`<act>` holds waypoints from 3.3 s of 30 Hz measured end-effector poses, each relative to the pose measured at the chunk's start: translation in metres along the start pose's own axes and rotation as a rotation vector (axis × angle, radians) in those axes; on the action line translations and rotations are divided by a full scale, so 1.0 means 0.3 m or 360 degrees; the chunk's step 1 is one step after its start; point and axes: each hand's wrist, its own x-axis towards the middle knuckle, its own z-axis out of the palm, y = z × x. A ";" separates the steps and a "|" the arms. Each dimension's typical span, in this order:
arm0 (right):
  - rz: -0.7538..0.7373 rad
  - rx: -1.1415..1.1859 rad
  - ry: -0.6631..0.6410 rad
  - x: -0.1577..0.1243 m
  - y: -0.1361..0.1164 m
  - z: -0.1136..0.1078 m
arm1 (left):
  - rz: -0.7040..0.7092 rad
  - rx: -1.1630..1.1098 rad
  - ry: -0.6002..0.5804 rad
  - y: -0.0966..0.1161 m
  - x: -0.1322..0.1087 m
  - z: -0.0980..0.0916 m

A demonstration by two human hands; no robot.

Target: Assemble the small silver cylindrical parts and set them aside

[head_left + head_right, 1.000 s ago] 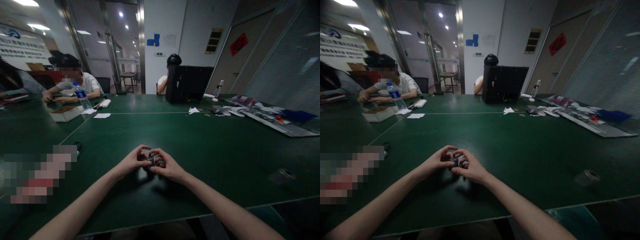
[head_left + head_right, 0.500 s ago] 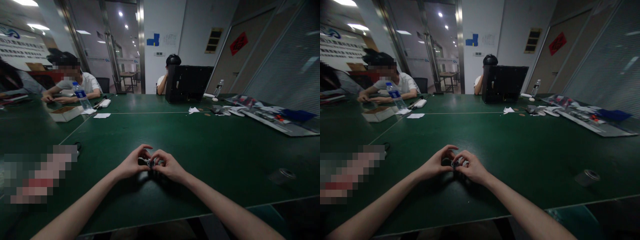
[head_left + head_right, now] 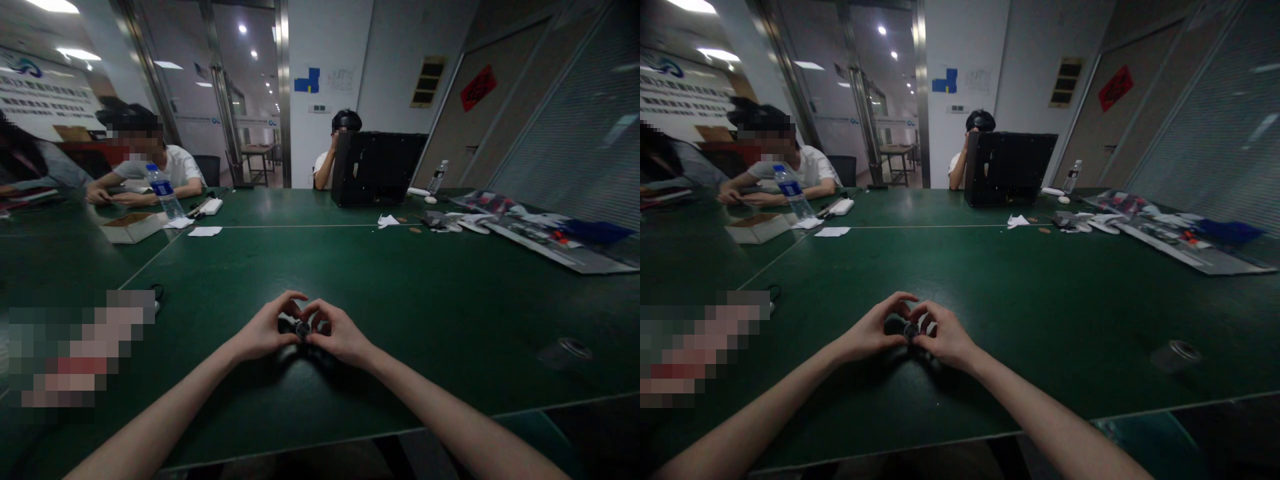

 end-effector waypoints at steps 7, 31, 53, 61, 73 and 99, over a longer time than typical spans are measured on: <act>0.0009 -0.0072 0.0008 0.005 0.007 0.000 | -0.0056 -0.0153 -0.0074 -0.008 0.001 0.001; -0.0010 -0.0260 0.0020 0.003 -0.012 -0.003 | -0.0038 -0.0101 -0.0234 -0.023 0.007 0.000; -0.0171 -0.0400 0.0110 0.002 -0.017 -0.016 | 0.0005 0.0390 -0.0214 -0.022 0.008 -0.005; 0.0063 -0.0580 0.0075 0.001 -0.031 -0.093 | -0.0042 0.0374 -0.0156 -0.029 0.004 -0.013; 0.0210 -0.0918 -0.0227 0.006 0.033 -0.130 | -0.0078 0.0412 -0.0159 -0.003 0.009 -0.014; -0.0086 -0.1009 -0.0083 0.001 0.002 -0.094 | -0.0036 0.0498 -0.0188 -0.021 0.012 -0.007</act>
